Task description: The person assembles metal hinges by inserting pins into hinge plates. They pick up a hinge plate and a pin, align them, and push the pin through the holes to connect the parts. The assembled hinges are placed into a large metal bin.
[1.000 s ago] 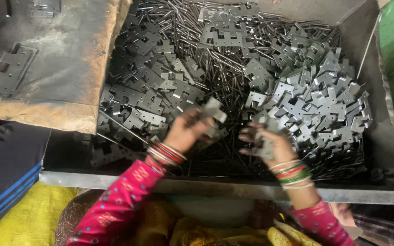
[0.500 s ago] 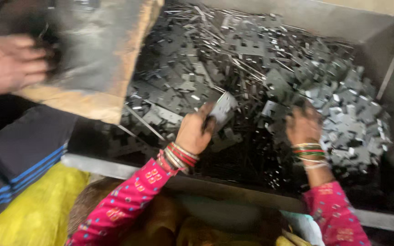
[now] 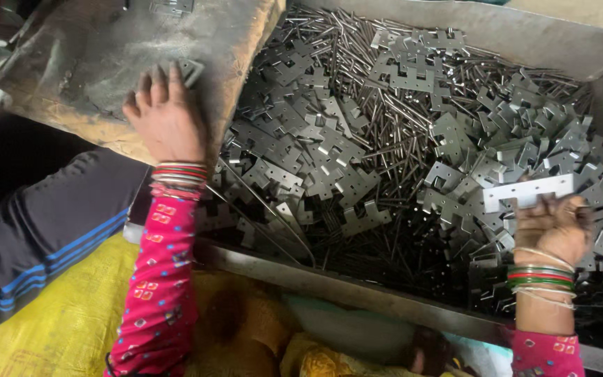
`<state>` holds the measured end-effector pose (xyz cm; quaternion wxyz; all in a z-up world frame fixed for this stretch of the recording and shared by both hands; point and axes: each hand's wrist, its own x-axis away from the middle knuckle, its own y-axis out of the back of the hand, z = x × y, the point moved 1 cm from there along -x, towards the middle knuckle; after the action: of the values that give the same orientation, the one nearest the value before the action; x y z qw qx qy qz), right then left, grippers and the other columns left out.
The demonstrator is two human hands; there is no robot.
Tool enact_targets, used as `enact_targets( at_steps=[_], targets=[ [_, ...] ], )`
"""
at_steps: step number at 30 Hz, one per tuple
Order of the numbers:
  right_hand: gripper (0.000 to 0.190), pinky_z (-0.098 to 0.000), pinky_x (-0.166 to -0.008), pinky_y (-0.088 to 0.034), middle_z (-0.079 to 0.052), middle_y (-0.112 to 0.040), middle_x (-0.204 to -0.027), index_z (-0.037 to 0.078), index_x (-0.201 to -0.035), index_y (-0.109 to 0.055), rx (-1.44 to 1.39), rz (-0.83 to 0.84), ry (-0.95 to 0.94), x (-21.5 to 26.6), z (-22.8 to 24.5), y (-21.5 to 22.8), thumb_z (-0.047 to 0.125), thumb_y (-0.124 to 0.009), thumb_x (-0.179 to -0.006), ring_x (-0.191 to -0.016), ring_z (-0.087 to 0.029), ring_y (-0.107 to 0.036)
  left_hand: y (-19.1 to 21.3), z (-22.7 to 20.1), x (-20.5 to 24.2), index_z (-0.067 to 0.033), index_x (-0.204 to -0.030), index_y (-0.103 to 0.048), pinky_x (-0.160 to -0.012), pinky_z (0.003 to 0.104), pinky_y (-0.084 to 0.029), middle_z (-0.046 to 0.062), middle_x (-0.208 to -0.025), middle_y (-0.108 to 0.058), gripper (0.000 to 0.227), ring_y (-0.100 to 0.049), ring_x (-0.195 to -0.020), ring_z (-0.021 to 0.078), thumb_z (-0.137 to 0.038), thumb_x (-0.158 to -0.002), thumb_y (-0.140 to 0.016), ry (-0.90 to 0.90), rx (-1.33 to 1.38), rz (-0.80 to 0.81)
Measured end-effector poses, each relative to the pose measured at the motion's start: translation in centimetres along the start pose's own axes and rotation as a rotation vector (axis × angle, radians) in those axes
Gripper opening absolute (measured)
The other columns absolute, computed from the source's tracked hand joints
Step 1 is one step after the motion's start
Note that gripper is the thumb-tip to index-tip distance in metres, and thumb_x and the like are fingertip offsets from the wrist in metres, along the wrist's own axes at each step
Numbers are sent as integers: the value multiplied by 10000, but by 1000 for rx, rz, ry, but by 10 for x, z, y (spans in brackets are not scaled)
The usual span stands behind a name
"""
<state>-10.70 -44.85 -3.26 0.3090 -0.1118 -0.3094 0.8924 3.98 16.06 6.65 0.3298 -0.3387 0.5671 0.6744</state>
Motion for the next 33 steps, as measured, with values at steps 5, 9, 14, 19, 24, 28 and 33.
enact_targets(
  at_steps=[5,9,14,19,24,28,33],
  targets=[
    [378,-407,-799,-551,-56,-597,-945,55,-1011,-609,-178,-45,-391,13,-9,10,412,-684,-1113,-881,-224,-609,13,-89,43,-133,-1306,-652,-1051,467,-458,83,-1285,-644,402,-568,-1214,273,-198,-927,-770,-143,494,390],
    [729,-364,-678,-506,-136,-595,-927,-48,-1050,-596,-391,115,-432,21,5,12,676,-656,-991,-830,-261,-572,8,-171,97,-83,-934,-731,-749,457,-559,133,-1000,-706,263,-700,-912,282,-164,-685,-710,-497,607,513],
    [580,-411,-772,-581,-151,-728,-1106,40,-1210,-680,-207,-177,-212,27,35,3,483,-663,-836,-941,-326,-670,6,-225,151,-109,-892,-707,-546,378,-545,92,-958,-723,80,-716,-702,237,-154,-845,-661,-648,754,781],
    [390,-466,-733,-622,-105,-654,-994,26,-1173,-670,225,99,-515,54,-4,-46,392,-646,-1042,-880,-267,-642,22,-241,160,-96,-921,-711,-569,385,-563,92,-893,-725,111,-729,-718,252,-149,-832,-669,-591,641,651],
    [214,-462,-630,-558,-128,-727,-811,121,-980,-736,1862,744,94,97,-85,-97,298,-720,-860,-698,-313,-701,27,-231,148,-106,-934,-725,-770,450,-592,122,-972,-743,162,-734,-922,321,-177,-790,-710,-554,774,1010],
    [284,-428,-572,-567,-158,-693,-965,61,-940,-689,1994,986,475,114,-112,-111,116,-766,-672,-736,-332,-704,23,-215,133,-96,-1055,-705,-812,479,-568,164,-947,-727,339,-714,-908,346,-313,-801,-762,-393,752,1144],
    [167,-408,-667,-565,-84,-714,-767,95,-926,-719,1386,823,23,93,-83,-94,249,-773,-887,-686,-268,-692,1,-191,107,-131,-1202,-712,-716,394,-599,147,-888,-748,377,-724,-746,278,-206,-834,-739,-159,1115,1043]
  ],
)
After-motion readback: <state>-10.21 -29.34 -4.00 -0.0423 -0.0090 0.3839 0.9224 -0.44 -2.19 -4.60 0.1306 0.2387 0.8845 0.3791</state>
